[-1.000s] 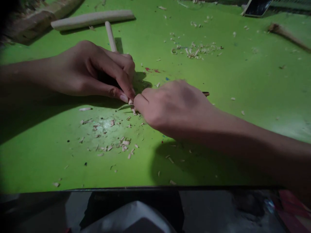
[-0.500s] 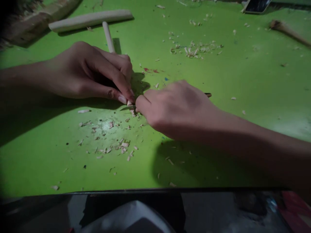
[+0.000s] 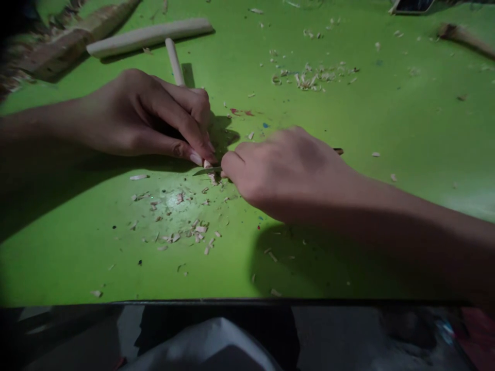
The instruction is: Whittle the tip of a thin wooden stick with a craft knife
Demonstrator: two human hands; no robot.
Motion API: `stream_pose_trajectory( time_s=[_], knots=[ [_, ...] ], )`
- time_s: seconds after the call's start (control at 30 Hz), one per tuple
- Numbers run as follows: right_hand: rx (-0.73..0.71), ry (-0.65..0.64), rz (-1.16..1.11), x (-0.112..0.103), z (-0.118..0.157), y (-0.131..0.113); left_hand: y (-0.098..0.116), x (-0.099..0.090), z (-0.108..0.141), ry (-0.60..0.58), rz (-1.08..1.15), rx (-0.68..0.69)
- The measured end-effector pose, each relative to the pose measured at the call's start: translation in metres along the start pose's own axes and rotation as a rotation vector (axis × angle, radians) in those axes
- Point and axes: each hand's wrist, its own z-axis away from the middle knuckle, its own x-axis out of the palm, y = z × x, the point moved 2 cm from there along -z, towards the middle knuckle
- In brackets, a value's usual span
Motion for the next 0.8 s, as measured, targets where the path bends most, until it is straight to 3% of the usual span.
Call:
stream_pose_trajectory(
  time_s=[0.27, 0.47, 0.63, 0.8],
  knots=[
    [0.037, 0.083, -0.02, 0.004, -0.002, -0.009, 0.0, 0.002, 0.001, 0.036, 0.027, -0.012],
    [0.053, -0.083, -0.15, -0.007, -0.004, 0.0, 0.001, 0.0, 0.0, 0.009, 0.01, -0.01],
    [-0.013, 0.096, -0.138, -0.005, 0.002, 0.009, 0.0, -0.001, -0.001, 0.0, 0.026, -0.003],
    [-0.008, 0.167, -0.157, 0.0, 0.008, 0.011, -0.001, 0.0, 0.0, 0.013, 0.05, -0.011]
  ],
)
